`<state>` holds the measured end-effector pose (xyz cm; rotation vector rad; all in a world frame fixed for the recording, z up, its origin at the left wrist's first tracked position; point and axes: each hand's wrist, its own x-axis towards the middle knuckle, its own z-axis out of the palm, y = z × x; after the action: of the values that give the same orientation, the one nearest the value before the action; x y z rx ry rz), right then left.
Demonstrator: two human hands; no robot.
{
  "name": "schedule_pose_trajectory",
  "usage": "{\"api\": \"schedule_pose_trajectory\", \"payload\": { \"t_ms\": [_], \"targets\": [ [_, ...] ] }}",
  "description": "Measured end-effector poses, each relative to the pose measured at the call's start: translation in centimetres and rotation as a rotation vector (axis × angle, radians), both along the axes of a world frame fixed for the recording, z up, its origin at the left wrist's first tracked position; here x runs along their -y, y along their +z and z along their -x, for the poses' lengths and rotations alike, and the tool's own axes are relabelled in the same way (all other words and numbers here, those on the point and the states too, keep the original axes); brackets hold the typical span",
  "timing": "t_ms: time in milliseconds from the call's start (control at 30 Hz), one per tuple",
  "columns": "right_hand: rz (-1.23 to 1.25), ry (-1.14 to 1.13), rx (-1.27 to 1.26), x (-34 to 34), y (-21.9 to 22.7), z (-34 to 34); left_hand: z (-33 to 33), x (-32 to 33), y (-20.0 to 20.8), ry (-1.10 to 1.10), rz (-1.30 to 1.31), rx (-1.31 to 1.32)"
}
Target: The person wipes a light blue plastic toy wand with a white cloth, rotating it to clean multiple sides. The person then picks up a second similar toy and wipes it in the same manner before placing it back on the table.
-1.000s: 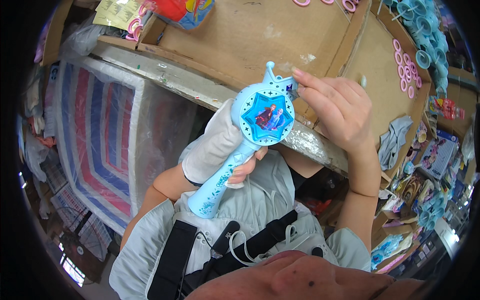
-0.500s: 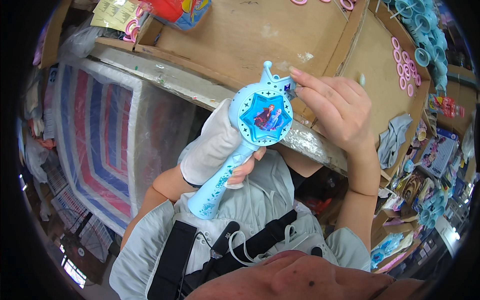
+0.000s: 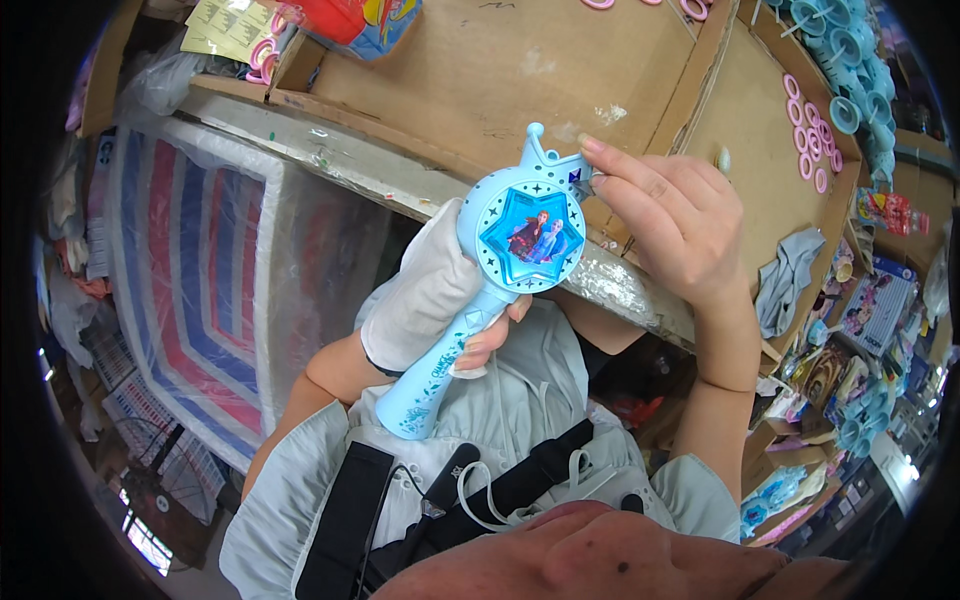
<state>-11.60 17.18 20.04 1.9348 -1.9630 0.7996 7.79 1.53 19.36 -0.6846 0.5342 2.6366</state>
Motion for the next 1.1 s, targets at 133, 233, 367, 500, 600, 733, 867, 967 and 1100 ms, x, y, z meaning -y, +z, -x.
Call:
{"api": "schedule_pose_trajectory", "payload": {
  "t_ms": [133,233,367,500,600,733,867,967,1100],
  "targets": [
    [-0.002,0.007,-0.002,0.21,0.1,-0.14,-0.14,0.17,0.06,0.003,-0.009,0.015],
    [-0.004,0.016,0.005,0.2,0.32,-0.07,-0.11,0.16,0.1,0.007,0.025,0.002],
    [-0.007,0.018,-0.006,0.11,0.25,-0.02,0.0,0.06,0.28,-0.005,-0.034,0.041],
    [0.008,-0.009,-0.007,0.09,-0.02,-0.17,0.05,0.13,0.31,-0.021,0.04,0.023],
    [0.004,-0.02,-0.003,0.04,0.01,-0.22,0.06,0.09,-0.02,-0.019,-0.043,0.028],
    [-0.011,-0.011,-0.003,0.2,0.22,-0.32,-0.23,0.33,-0.38,-0.045,-0.063,0.014],
    [-0.016,0.008,0.011,0.24,0.4,-0.21,-0.51,0.17,-0.41,-0.004,-0.094,0.028],
    [-0.019,0.007,0.013,0.18,0.43,-0.21,-0.59,0.11,-0.3,0.006,-0.032,0.016],
    [-0.021,-0.024,-0.001,0.13,0.35,-0.41,-0.44,0.38,-0.1,-0.055,-0.12,0.042]
  ]
}}
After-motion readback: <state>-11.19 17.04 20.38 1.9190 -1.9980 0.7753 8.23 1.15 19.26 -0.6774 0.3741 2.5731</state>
